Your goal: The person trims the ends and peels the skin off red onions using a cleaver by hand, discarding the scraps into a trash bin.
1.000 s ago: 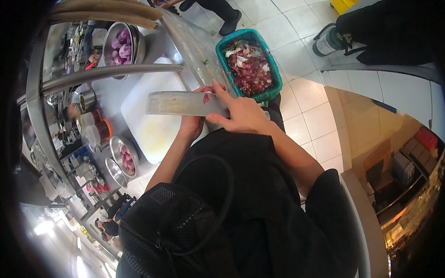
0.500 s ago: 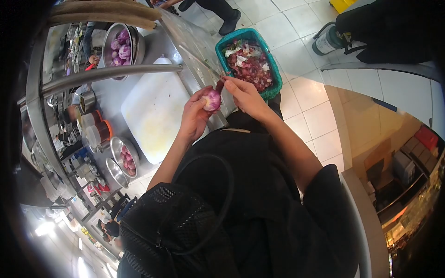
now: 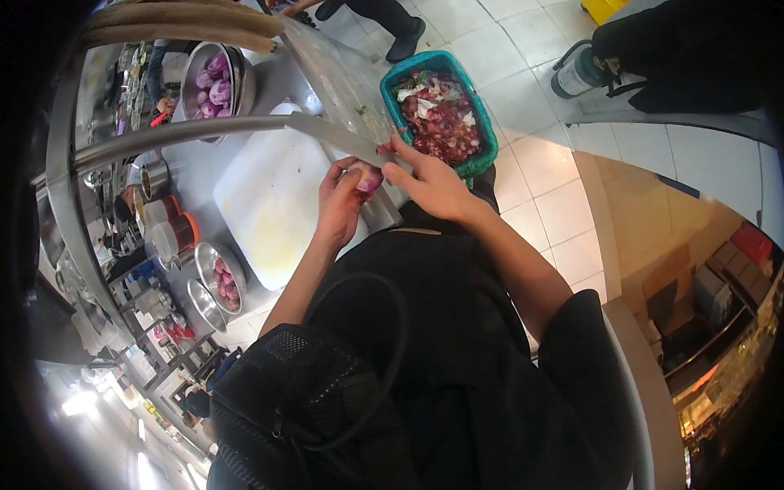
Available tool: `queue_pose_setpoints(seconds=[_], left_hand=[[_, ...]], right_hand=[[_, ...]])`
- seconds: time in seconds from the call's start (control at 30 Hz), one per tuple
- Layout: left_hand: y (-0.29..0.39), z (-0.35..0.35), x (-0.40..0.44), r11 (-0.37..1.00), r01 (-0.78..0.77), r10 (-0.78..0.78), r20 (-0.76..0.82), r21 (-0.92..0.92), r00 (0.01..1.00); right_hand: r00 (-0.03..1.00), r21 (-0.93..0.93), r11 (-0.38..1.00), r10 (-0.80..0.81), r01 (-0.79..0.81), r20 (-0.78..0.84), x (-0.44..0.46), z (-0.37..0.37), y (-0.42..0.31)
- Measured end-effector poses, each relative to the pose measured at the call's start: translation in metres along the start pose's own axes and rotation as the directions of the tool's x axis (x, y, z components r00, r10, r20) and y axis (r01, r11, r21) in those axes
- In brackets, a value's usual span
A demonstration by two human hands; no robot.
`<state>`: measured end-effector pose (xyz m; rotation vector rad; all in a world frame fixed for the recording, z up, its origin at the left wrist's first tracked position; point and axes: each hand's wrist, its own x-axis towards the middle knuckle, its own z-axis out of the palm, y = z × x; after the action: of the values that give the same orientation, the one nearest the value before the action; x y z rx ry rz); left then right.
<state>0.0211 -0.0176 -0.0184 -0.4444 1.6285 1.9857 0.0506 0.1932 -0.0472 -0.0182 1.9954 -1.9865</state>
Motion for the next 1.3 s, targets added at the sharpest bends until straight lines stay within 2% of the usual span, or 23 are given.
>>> queue_pose_setpoints(seconds=[0.03, 0.1, 0.13, 0.17, 0.23, 0.33, 0.47, 0.57, 0.63, 0.67, 0.7, 0.73, 0.83, 1.0, 1.13, 1.23, 1.3], left_hand=[[-0.004, -0.004, 0.002, 0.999, -0.001, 0.002, -0.025, 0.053, 1.0], [-0.007, -0.007, 0.002, 0.999, -0.013, 0.013, -0.019, 0.051, 1.0], [-0.009, -0.009, 0.002, 0.998, -0.023, 0.023, -0.007, 0.051, 1.0], [-0.01, -0.008, 0.002, 0.999, -0.02, 0.02, -0.006, 0.05, 1.0], [-0.013, -0.005, 0.004, 0.994, -0.08, 0.08, 0.003, 0.072, 0.997], [-0.015, -0.005, 0.003, 0.985, -0.132, 0.133, 0.002, 0.115, 0.991], [-0.014, -0.004, 0.001, 0.985, -0.152, 0.151, 0.016, 0.087, 0.988], [-0.012, -0.01, -0.001, 0.977, -0.107, 0.104, 0.024, 0.183, 0.994], [-0.007, -0.009, -0.001, 0.978, -0.042, 0.031, 0.056, 0.202, 0.998], [-0.004, -0.005, -0.002, 0.978, -0.042, 0.031, 0.055, 0.202, 0.998], [-0.001, 0.0, -0.002, 0.985, -0.008, 0.005, 0.014, 0.171, 1.0], [0.002, 0.004, -0.003, 0.99, 0.024, -0.021, -0.026, 0.137, 0.999], [0.009, 0.008, -0.007, 0.996, 0.075, -0.074, -0.003, 0.057, 0.997], [0.009, 0.002, -0.008, 0.995, 0.076, -0.07, 0.11, -0.057, 0.992], [0.012, 0.002, -0.012, 0.992, 0.069, -0.05, 0.179, -0.103, 0.983], [0.01, 0.002, -0.011, 0.998, 0.032, -0.021, 0.165, -0.063, 0.986], [0.005, 0.0, -0.008, 0.998, 0.035, -0.029, 0.143, -0.043, 0.989]], right_hand=[[1.0, -0.001, 1.0, -0.003, 0.003, 0.003, -0.004, -0.001, -0.003], [0.972, -0.132, 0.975, 0.194, -0.177, 0.132, -0.013, -0.006, -0.024], [1.0, -0.178, 0.984, 0.011, -0.01, 0.007, -0.015, 0.002, -0.011], [1.0, -0.177, 0.984, 0.014, -0.013, 0.006, -0.019, 0.001, -0.023], [0.984, -0.321, 0.942, 0.139, -0.097, 0.109, -0.023, -0.006, -0.057], [0.987, -0.407, 0.911, 0.116, -0.06, 0.114, -0.022, -0.005, -0.055], [0.993, -0.407, 0.911, 0.099, -0.062, 0.071, -0.023, -0.004, -0.054], [0.981, -0.331, 0.933, 0.177, -0.141, 0.081, -0.022, -0.006, -0.048], [0.997, -0.161, 0.985, 0.072, -0.068, 0.023, -0.02, -0.002, -0.023], [0.997, -0.161, 0.985, 0.072, -0.068, 0.023, -0.017, -0.002, -0.019], [0.99, 0.126, 0.982, 0.135, -0.138, 0.033, -0.013, -0.001, -0.017], [0.979, 0.399, 0.895, 0.192, -0.201, 0.062, -0.009, -0.002, -0.015], [0.972, 0.499, 0.835, 0.209, -0.234, 0.105, -0.002, -0.007, -0.007], [0.986, 0.438, 0.884, 0.163, -0.164, 0.041, 0.008, 0.001, -0.002], [0.968, 0.424, 0.873, 0.247, -0.241, 0.043, 0.026, -0.004, 0.023], [0.949, 0.411, 0.857, 0.306, -0.312, 0.083, 0.026, -0.011, 0.02], [0.974, 0.191, 0.956, 0.226, -0.221, -0.004, 0.023, -0.013, 0.018]])
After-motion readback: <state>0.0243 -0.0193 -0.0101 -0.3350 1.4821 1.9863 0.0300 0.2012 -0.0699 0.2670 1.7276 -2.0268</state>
